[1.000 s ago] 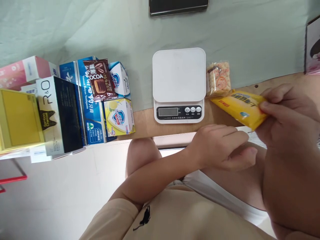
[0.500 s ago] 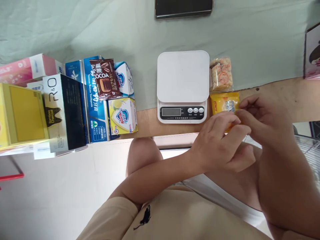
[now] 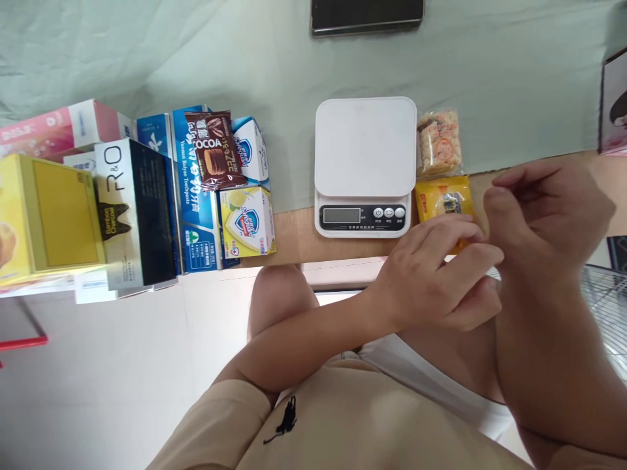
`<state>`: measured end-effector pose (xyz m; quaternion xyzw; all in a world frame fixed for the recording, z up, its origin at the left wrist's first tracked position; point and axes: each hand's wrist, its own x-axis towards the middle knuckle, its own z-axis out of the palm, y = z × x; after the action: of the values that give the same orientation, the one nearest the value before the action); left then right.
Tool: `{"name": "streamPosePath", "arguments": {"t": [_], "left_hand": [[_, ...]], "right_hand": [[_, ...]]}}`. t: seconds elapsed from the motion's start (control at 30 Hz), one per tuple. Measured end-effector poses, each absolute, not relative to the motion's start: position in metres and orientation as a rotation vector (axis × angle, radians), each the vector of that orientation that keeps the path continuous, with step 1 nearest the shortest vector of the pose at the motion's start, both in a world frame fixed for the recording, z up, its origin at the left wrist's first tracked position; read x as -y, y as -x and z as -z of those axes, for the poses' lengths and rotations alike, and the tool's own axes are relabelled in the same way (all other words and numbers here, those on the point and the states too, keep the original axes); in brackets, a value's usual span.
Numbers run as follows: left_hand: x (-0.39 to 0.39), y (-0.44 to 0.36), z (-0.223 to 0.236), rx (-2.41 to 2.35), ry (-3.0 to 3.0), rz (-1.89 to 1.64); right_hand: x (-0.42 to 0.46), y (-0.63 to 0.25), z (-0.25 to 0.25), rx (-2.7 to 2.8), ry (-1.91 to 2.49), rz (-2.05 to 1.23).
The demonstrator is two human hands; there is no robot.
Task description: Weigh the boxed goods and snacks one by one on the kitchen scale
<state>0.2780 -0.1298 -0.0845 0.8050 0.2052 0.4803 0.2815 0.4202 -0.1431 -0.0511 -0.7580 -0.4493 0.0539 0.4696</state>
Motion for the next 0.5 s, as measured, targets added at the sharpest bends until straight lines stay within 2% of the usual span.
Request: {"name": "streamPosePath", "arguments": {"t": [0.2, 0.4, 0.5], "left_hand": [[0.108, -0.229, 0.064, -0.590, -2.180, -1.449], [0.062, -0.145, 0.040, -0.919, -2.307, -1.618], [0.039, -0.114, 0.043, -1.290, -2.339, -1.373]], "right_hand": [[0.130, -0.368, 0.042, 1.303, 1.548, -0.108], [0.102, -0.301, 0.044, 1.532, 1.426, -0.212], [0.084, -0.266, 0.056, 1.622, 1.370, -0.294]]}}
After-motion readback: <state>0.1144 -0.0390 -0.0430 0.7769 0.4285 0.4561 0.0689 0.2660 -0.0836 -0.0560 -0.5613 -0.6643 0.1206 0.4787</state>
